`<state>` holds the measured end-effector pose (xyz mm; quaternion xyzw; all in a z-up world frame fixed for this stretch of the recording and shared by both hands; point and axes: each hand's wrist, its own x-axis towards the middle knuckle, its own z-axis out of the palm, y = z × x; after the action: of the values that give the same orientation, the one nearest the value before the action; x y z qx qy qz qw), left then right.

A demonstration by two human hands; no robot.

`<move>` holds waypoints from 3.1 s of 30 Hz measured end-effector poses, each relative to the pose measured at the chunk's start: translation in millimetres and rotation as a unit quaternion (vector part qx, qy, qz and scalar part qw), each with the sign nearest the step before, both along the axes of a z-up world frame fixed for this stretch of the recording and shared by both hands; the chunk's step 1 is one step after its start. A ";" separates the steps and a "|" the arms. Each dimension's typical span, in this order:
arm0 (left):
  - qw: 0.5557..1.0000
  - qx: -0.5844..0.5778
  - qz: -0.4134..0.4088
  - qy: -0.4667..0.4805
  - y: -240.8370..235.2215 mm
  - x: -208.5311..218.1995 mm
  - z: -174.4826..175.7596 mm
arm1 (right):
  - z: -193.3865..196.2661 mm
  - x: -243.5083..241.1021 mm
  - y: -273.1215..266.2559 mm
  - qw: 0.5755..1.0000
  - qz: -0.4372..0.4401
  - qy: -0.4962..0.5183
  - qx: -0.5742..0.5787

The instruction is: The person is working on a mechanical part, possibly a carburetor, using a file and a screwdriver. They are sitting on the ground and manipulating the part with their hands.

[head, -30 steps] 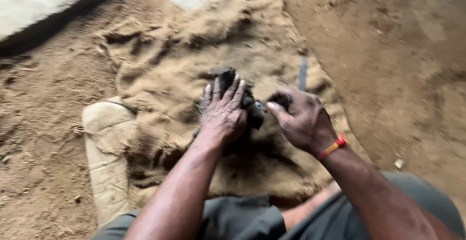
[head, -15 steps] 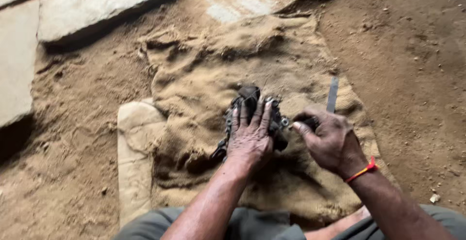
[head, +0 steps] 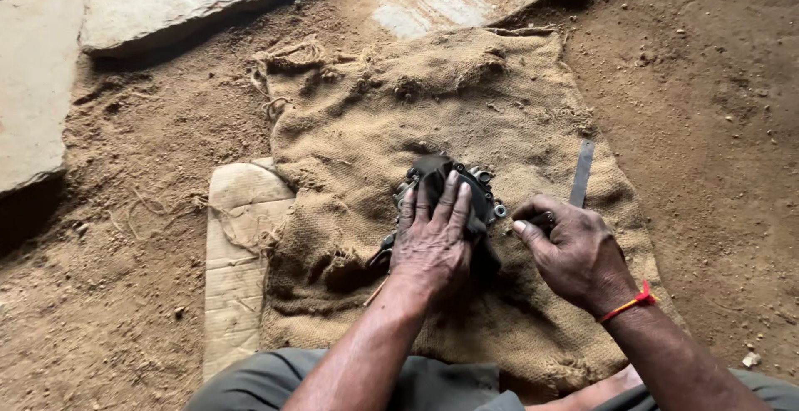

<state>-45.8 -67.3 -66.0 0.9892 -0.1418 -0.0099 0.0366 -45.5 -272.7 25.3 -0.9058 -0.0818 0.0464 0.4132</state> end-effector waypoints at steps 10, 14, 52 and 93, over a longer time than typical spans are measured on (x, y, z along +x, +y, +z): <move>0.983 -0.096 0.159 0.013 16.5 54.7 18.1 | 11.5 1.5 3.7 1.000 -0.008 -0.020 -0.001; 0.933 -0.255 0.241 0.074 25.8 63.6 27.7 | 15.6 0.7 1.2 1.000 -0.016 -0.001 0.004; 0.916 -0.191 0.352 -0.033 41.3 32.1 30.0 | -10.1 1.1 6.4 0.999 0.021 0.013 -0.029; 0.971 -0.229 0.063 0.025 24.0 -54.7 99.4 | -33.0 -17.2 23.4 0.978 0.179 0.015 -0.108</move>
<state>-100.5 -43.3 33.4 0.9609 -0.0766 0.0008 0.2660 -62.7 -249.3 -7.7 -0.9148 -0.2314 0.1419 0.2990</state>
